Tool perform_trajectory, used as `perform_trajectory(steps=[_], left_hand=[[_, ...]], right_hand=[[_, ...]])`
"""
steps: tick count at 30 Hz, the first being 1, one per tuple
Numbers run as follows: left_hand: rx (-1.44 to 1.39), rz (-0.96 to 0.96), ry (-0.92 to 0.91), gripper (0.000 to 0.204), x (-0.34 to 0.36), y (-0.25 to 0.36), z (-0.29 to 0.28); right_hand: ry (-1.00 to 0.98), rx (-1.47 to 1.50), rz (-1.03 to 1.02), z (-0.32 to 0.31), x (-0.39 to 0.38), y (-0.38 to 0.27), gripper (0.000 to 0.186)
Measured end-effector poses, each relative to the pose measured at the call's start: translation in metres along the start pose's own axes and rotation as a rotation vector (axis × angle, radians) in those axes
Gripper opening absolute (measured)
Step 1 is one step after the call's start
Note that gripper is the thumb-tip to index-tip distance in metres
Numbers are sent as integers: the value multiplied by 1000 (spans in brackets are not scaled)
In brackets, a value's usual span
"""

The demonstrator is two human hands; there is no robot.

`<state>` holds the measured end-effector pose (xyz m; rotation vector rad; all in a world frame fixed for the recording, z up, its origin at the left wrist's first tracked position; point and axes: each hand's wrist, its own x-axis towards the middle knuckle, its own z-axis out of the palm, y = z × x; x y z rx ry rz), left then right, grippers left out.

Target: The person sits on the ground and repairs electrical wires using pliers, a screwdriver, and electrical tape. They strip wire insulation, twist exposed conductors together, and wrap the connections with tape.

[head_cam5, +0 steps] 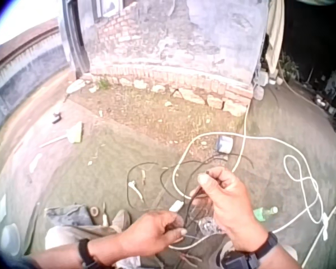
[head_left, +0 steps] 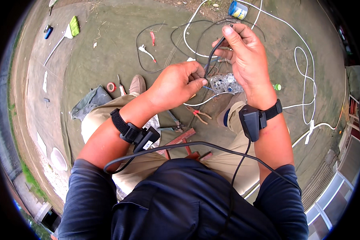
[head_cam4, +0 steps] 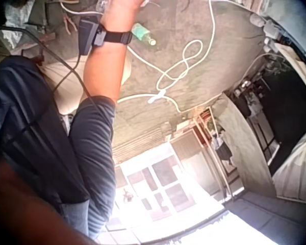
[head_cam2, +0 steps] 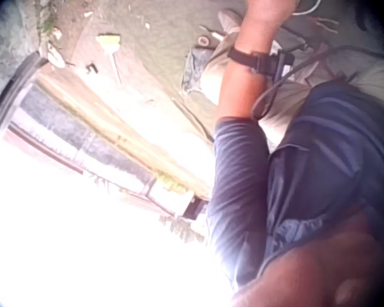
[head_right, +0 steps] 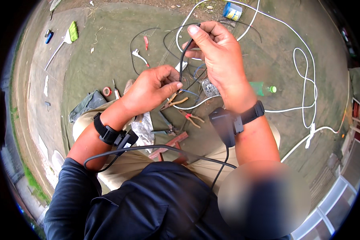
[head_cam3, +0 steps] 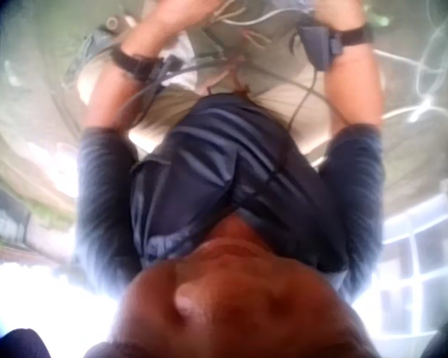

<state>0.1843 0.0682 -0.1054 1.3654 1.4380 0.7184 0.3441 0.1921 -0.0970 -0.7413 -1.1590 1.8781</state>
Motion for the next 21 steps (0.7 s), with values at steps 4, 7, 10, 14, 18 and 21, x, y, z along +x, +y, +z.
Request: perform_trajectory(steps=[4,7,10,14,18,21], left_hand=[[-405,-47,114,13,5,-7,-6],[-539,-77,222,13,12,1,-24],[-711,-133,293,12,15,3,-34],[-825,-135,336,11,15,7,-37],[-828,-123,324,11,16,7,-36],[-761,-56,341,13,16,7,-33]], right_hand=[[-13,-192,35,4,-7,1,24],[-155,-512,-31,-3,-12,10,26],[-129,-834,-266,5,-15,10,23],[-110,-1099,-544,11,-14,6,24],[-133,-1115,-552,14,-17,8,24],[-151,-1073,-470,17,-20,11,22]])
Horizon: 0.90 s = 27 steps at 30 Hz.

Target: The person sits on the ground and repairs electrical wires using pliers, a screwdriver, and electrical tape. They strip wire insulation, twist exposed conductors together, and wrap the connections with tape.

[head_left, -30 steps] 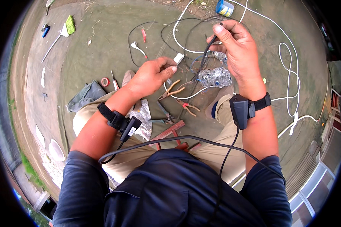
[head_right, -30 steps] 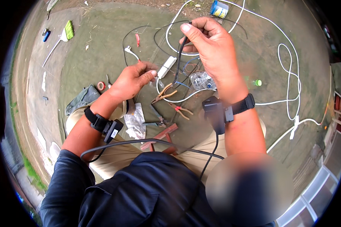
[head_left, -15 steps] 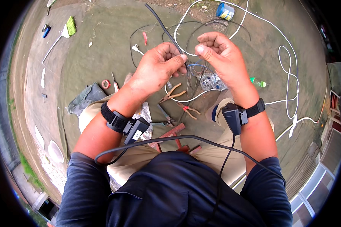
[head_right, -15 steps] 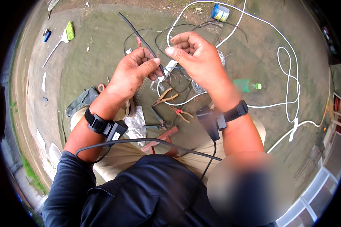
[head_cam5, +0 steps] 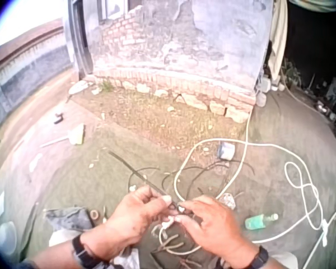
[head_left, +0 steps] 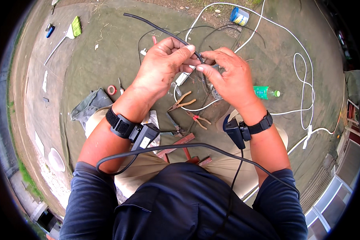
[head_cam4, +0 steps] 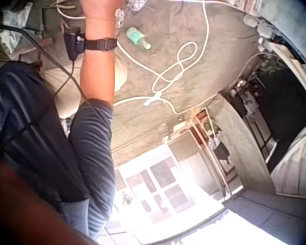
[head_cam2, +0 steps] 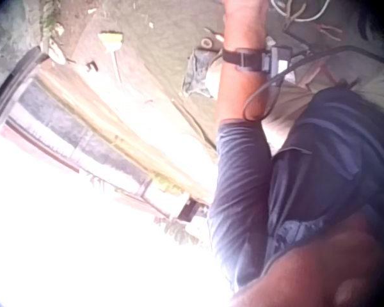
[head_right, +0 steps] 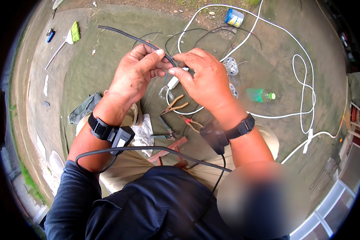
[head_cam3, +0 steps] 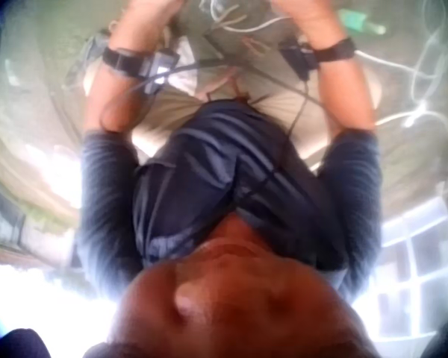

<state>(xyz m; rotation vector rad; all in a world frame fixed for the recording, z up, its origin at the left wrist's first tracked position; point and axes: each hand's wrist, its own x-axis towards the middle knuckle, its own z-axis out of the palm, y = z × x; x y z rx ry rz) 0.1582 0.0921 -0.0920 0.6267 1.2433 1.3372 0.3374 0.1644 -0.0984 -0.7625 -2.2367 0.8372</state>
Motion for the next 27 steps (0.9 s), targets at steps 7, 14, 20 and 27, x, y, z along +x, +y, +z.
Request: perform_trajectory(steps=[7,14,20,27], left_hand=[[383,34,-177,34,-6,6,6],[398,41,-183,42,-5,-9,13],[467,66,-191,34,-7,5,17],[555,125,-240,17,-4,-1,12]], right_hand=[[-11,284,168,-6,2,7,16],[-70,708,379,-2,0,14,19],[-169,753,462,-7,0,13,21],[-128,661,397,-1,0,8,22]])
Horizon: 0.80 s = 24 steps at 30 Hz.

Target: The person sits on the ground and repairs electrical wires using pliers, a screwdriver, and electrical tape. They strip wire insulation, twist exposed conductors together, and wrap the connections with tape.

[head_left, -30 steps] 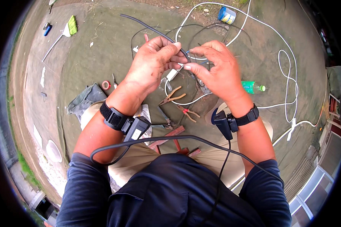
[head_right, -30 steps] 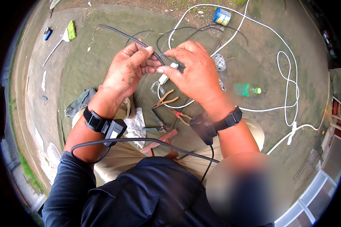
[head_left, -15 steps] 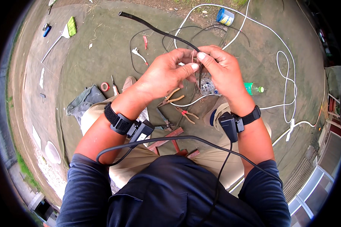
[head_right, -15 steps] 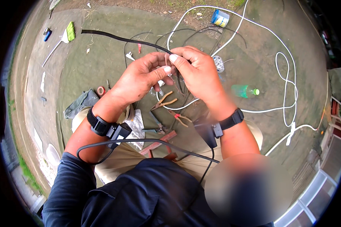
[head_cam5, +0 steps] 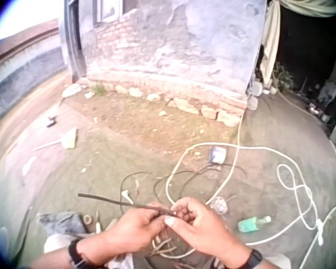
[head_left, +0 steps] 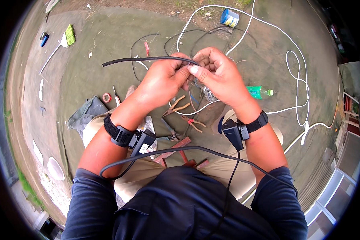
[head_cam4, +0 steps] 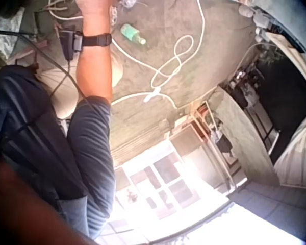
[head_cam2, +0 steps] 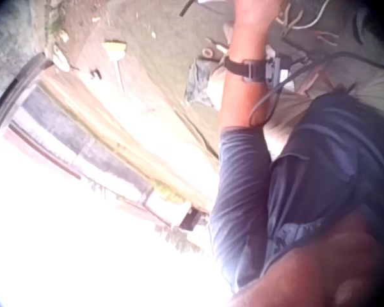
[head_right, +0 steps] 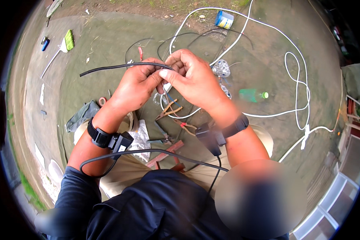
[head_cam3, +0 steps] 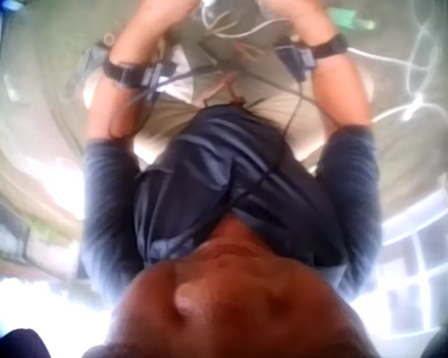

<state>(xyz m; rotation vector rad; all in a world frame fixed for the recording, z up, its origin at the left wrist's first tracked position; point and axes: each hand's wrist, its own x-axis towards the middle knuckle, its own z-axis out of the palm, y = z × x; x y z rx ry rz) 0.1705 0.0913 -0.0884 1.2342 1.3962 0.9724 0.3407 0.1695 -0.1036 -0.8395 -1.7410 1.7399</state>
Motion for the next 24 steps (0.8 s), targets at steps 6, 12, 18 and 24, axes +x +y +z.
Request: perform_trajectory(steps=[6,12,18,24], left_hand=[[162,77,-62,16,-6,-10,5],[179,-68,-108,19,-6,11,5],[127,336,-52,16,0,11,-9],[-537,287,-118,26,4,24,6]], right_hand=[[18,-267,-61,2,0,-11,27],[327,-510,-381,-25,11,-6,19],[483,-146,-178,-48,16,-4,26],[236,221,3,-16,11,15,28]])
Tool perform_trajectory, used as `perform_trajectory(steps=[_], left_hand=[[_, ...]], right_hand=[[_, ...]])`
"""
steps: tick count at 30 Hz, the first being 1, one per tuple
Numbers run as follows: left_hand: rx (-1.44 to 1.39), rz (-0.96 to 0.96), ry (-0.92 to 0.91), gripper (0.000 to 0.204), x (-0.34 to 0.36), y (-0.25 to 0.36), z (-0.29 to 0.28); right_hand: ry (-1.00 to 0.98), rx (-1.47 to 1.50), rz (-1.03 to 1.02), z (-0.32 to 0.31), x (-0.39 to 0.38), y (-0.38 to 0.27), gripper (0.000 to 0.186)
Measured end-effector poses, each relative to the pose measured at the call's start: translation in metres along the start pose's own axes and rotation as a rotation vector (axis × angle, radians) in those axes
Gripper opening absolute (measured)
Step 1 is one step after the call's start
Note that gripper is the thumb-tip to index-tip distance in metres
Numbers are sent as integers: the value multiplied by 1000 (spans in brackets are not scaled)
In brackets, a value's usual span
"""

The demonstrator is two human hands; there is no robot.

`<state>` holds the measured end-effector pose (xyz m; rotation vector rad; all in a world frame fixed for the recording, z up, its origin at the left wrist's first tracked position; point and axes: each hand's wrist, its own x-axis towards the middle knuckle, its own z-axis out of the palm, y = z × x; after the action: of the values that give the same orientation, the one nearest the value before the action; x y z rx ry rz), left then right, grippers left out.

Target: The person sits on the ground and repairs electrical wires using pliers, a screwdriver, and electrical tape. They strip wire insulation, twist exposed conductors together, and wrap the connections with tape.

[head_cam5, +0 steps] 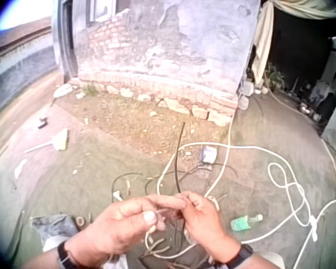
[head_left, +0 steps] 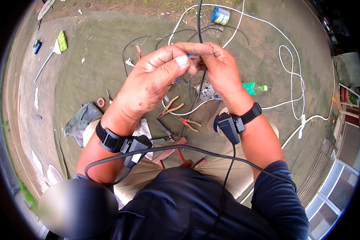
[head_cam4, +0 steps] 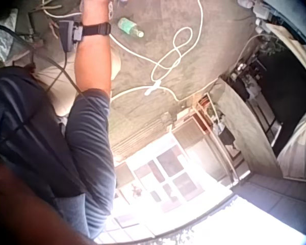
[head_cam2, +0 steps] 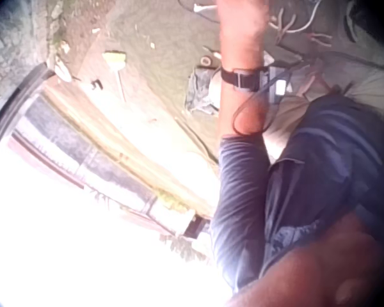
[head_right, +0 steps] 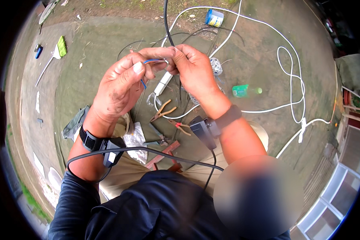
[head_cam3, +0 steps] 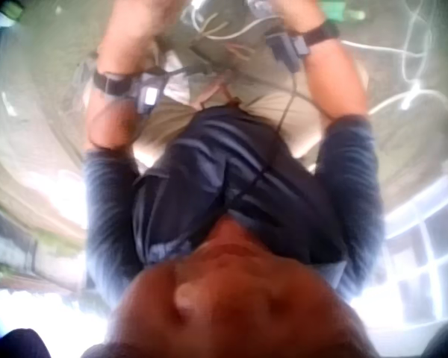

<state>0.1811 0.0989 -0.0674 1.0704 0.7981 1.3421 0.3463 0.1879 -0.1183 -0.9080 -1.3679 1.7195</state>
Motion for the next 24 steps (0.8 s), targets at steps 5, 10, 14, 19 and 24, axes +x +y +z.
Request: perform_trajectory(steps=[5,10,14,19,24], left_hand=[[-277,-190,105,30,7,2,13],[-267,-225,171,30,12,2,18],[-244,-255,143,32,9,3,24],[-260,-260,105,35,5,2,22],[-211,-250,38,36,-8,2,15]], right_hand=[[118,101,35,8,4,-15,27],[225,240,76,-5,15,-23,26],[310,347,79,-21,25,-34,23],[421,335,21,-62,34,-47,23],[540,387,-38,-98,36,-54,23]])
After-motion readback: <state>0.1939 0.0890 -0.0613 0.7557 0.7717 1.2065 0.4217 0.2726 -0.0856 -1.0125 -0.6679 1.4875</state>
